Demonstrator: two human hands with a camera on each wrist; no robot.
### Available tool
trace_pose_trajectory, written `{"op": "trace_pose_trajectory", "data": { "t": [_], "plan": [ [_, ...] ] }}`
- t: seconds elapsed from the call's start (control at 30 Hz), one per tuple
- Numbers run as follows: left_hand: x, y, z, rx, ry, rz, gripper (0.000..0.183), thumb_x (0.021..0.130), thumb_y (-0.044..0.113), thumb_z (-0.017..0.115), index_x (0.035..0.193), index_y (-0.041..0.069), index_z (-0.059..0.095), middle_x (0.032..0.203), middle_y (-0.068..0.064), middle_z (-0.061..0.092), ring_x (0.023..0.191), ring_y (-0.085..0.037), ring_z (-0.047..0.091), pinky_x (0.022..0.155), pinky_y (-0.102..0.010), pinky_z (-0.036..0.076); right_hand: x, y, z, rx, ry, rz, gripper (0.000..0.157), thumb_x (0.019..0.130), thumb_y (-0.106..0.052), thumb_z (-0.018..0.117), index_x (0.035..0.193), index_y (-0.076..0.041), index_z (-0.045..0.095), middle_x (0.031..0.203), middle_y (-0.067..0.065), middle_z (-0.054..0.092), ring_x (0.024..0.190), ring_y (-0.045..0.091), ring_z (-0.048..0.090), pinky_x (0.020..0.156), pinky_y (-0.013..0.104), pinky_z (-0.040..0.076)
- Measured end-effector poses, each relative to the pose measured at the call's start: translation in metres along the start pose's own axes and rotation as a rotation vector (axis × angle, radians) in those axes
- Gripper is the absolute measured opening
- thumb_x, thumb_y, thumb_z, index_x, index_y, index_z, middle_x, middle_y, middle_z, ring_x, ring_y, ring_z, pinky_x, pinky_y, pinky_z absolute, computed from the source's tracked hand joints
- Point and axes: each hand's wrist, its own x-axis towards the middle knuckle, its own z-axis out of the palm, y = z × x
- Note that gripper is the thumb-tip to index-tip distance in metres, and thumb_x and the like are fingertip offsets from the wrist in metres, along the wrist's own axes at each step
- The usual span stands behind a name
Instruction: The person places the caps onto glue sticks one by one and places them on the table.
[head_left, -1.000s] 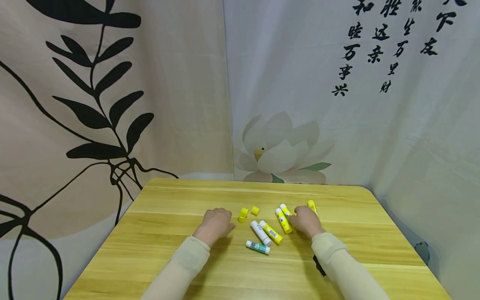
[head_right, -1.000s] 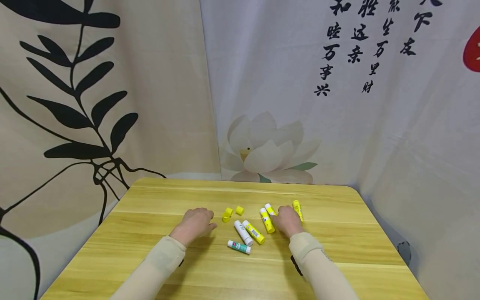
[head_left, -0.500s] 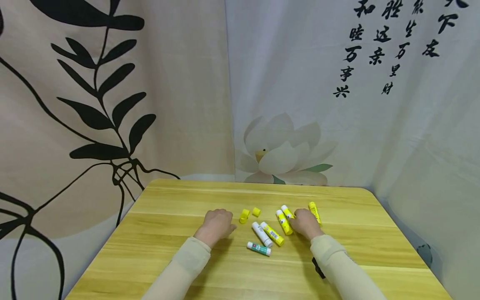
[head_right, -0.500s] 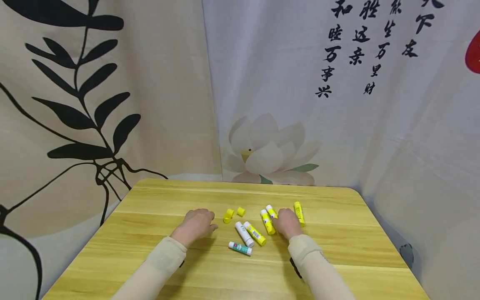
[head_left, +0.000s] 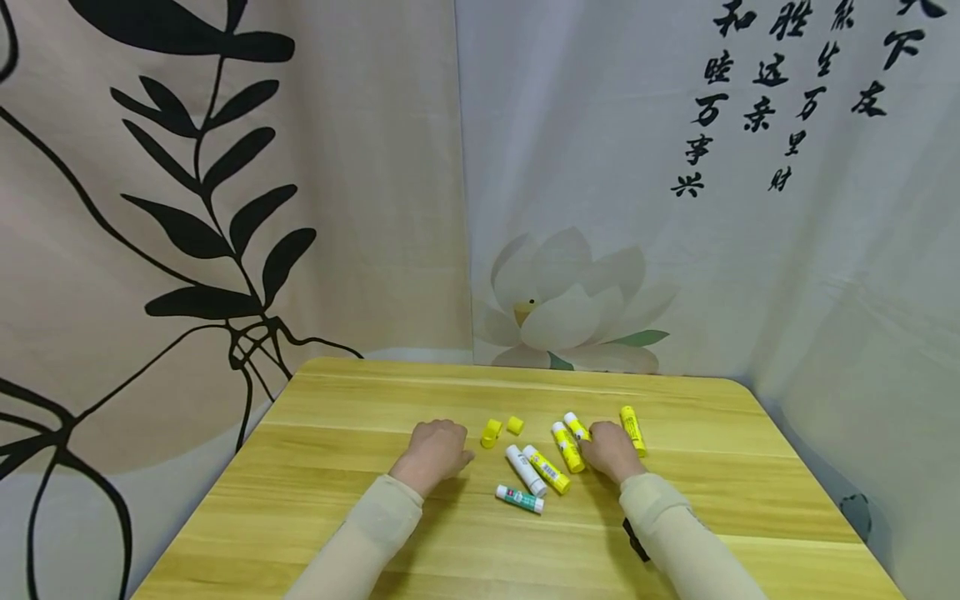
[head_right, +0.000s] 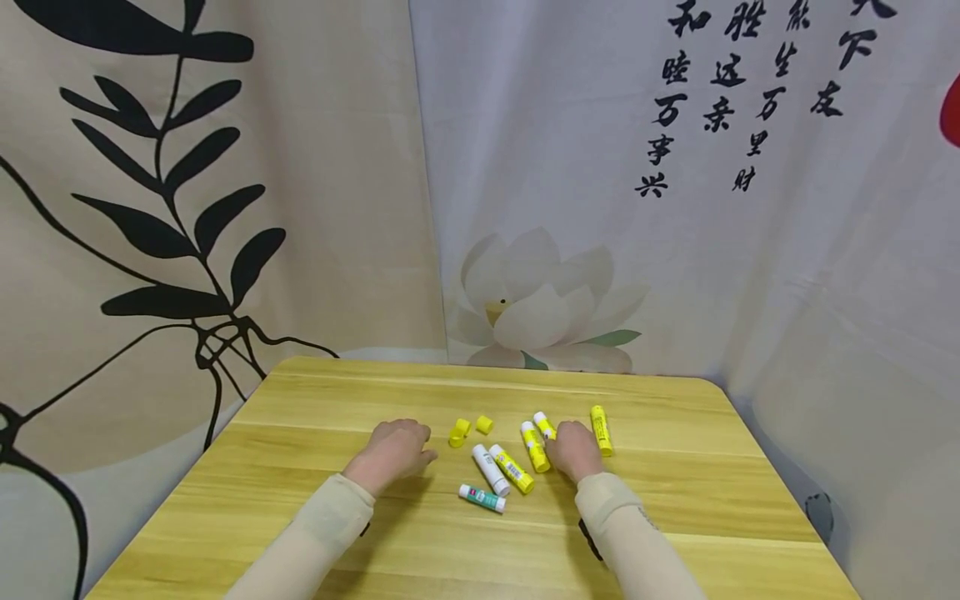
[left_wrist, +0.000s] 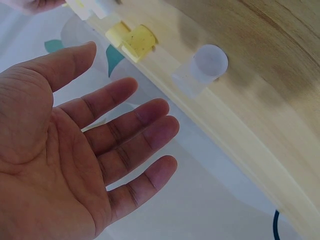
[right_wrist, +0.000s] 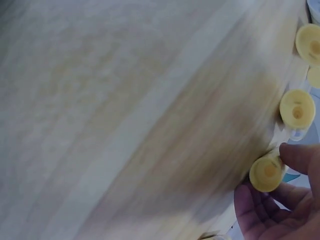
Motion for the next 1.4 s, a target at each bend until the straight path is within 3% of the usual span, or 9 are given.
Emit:
{"op": "trace_pose_trajectory", "data": {
  "t": [0.37,0.67,1.4],
  "plan": [
    [-0.003,-0.002,0.002,-0.012,0.006,0.012,0.034,0.094,0.042,0.067,0.105,0.01,0.07,0.093,-0.005,0.067,0.087,-0.023,0.064,0.083,-0.045,0.053,-0.003,-0.003,0.0,0.015,-0.009,0.013,0.026,0.091,-0.012,0.061,0.103,0.01,0.065,0.09,0.017,0.065,0.084,0.029,0.061,0.081,0.049,0.052],
    [-0.002,-0.002,0.004,-0.01,0.024,0.014,0.034,0.093,0.043,0.067,0.103,0.011,0.07,0.093,-0.005,0.067,0.088,-0.024,0.064,0.086,-0.047,0.05,-0.006,-0.003,-0.003,0.065,0.011,0.035,0.021,0.086,-0.01,0.058,0.096,0.007,0.064,0.081,0.013,0.061,0.073,0.025,0.055,0.072,0.045,0.051],
    [-0.002,0.001,0.001,-0.008,0.039,0.03,0.032,0.093,0.042,0.067,0.1,0.01,0.07,0.089,-0.004,0.067,0.083,-0.022,0.063,0.08,-0.044,0.051,-0.011,-0.002,-0.004,0.094,0.075,0.026,0.029,0.095,-0.018,0.061,0.101,0.011,0.064,0.082,0.014,0.064,0.072,0.025,0.058,0.07,0.045,0.052]
  ]
}}
